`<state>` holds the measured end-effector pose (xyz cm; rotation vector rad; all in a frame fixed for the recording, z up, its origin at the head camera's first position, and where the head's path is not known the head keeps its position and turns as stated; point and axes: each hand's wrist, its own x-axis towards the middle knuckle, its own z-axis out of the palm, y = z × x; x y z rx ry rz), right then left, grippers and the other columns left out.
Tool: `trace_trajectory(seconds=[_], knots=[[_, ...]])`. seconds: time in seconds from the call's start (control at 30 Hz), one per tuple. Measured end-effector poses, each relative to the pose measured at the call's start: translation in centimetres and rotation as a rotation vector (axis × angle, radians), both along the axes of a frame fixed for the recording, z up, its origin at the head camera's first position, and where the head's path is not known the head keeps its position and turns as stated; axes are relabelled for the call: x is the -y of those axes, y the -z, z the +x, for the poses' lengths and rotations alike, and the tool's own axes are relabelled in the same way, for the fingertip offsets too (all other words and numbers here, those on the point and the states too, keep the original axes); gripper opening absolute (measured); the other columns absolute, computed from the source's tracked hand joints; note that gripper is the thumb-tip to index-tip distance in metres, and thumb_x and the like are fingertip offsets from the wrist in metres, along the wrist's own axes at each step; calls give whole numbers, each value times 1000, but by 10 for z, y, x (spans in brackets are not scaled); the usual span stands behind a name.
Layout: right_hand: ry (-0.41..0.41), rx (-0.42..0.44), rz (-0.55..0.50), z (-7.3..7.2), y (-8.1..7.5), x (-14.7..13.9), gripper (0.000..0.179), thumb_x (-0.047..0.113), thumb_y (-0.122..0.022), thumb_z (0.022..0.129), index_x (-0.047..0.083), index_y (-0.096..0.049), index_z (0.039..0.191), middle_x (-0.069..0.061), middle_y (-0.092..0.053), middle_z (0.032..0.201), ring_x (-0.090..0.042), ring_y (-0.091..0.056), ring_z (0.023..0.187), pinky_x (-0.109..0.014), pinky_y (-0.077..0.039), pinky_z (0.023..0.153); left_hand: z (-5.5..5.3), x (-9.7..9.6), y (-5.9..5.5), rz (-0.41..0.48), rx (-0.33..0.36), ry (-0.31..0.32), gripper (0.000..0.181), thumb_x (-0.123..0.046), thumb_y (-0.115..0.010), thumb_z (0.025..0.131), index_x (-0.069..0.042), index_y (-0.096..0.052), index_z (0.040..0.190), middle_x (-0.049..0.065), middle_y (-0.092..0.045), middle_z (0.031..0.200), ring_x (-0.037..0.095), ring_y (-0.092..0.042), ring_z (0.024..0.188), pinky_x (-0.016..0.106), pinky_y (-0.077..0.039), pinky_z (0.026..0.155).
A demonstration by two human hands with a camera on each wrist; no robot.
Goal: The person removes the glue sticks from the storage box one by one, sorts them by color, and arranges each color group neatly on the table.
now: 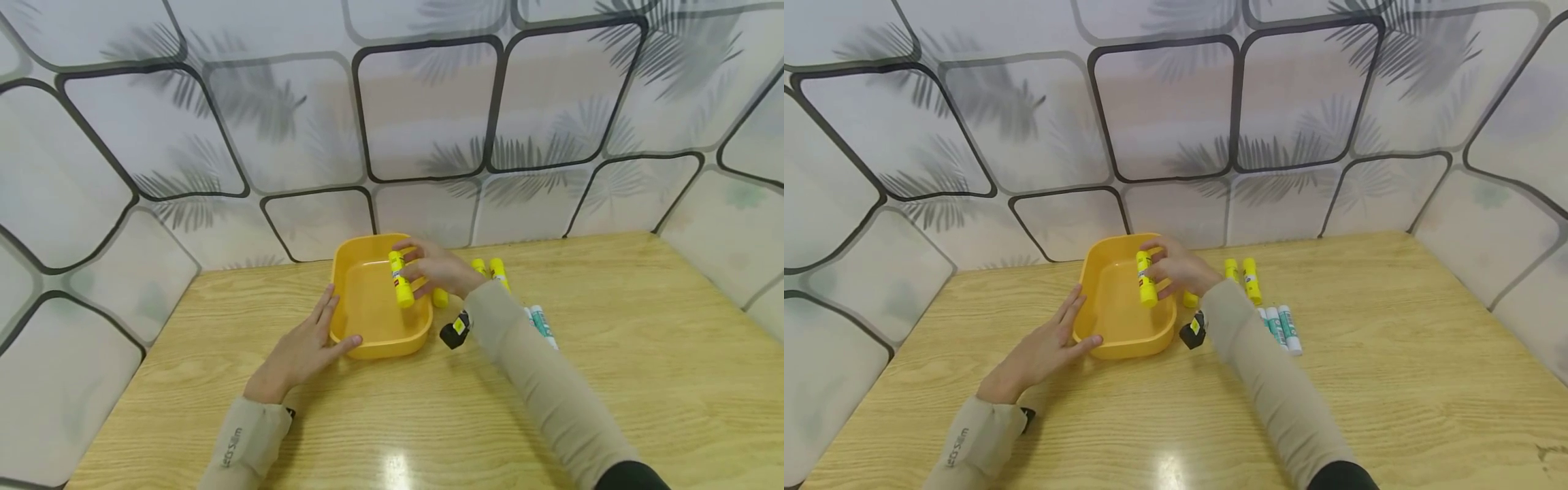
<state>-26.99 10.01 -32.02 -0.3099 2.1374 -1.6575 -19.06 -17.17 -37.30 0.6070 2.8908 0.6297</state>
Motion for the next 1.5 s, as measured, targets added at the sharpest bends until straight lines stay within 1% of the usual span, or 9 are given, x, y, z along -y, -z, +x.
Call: trace_trajectory(seconds=[0.27, 0.47, 0.6, 0.73, 0.8, 1.03, 1.3, 1.43, 1.5], knots=[[-5, -28, 13, -1, -4, -15, 63, 1, -58, 96, 8, -36, 155, -23, -37, 148, -34, -61, 107, -38, -60, 72, 0, 0, 1, -4, -5, 1, 96, -64, -47, 100, 1, -12, 161, 8, 2, 170, 31, -62, 113, 55, -50, 97], [4, -39, 15, -2, -5, -26, 63, 1, -57, 97, 6, -34, 155, -23, -37, 150, -35, -60, 113, -40, -60, 76, 1, -1, 2, -5, -15, -3, 96, -64, -47, 100, 1, -13, 161, 8, 1, 170, 31, -63, 112, 53, -52, 93], [16, -43, 18, -4, -5, -33, 63, 0, -56, 96, 5, -34, 155, -23, -39, 149, -34, -59, 112, -41, -60, 77, 1, -1, 2, -5, -22, 2, 96, -64, -47, 100, 1, -14, 161, 9, 1, 170, 38, -55, 127, 55, -50, 97], [33, -46, 28, -5, -5, -40, 62, 0, -56, 97, 4, -34, 155, -24, -39, 149, -34, -57, 112, -41, -60, 77, 0, 0, 2, -1, -19, 3, 96, -65, -47, 100, 1, -14, 161, 9, 2, 170, 42, -46, 136, 57, -47, 101], [47, -49, 34, -6, -5, -44, 61, 0, -56, 97, 4, -35, 154, -24, -39, 149, -36, -56, 114, -41, -60, 78, 0, 0, 2, 0, -19, 2, 96, -65, -47, 100, 1, -13, 161, 9, 2, 170, 42, -47, 135, 57, -47, 101], [53, -63, 58, -7, -3, -60, 64, 0, -57, 97, 5, -33, 156, -24, -35, 154, -40, -53, 121, -45, -59, 83, 0, 1, 1, 3, -11, 0, 97, -65, -47, 99, 1, -12, 161, 8, 3, 170, 36, -60, 120, 55, -49, 99], [62, -75, 61, -8, -5, -74, 66, -1, -57, 95, 3, -32, 156, -27, -31, 155, -42, -50, 123, -42, -59, 76, 0, 1, 1, -5, -15, 3, 97, -64, -48, 100, 1, -12, 161, 9, 3, 170, 34, -61, 118, 55, -50, 98], [66, -80, 75, -7, -5, -81, 67, 0, -57, 95, 4, -31, 157, -27, -30, 156, -42, -50, 122, -43, -59, 76, 0, 0, 1, -4, -16, -1, 96, -64, -49, 100, 1, -12, 161, 9, 2, 170, 31, -63, 111, 53, -52, 94], [68, -81, 77, -7, -5, -85, 66, 1, -57, 96, 3, -30, 157, -27, -29, 156, -43, -50, 123, -44, -59, 77, 0, 0, 1, -7, -17, -3, 96, -64, -49, 99, 0, -13, 161, 9, 2, 170, 31, -63, 112, 53, -52, 94]])
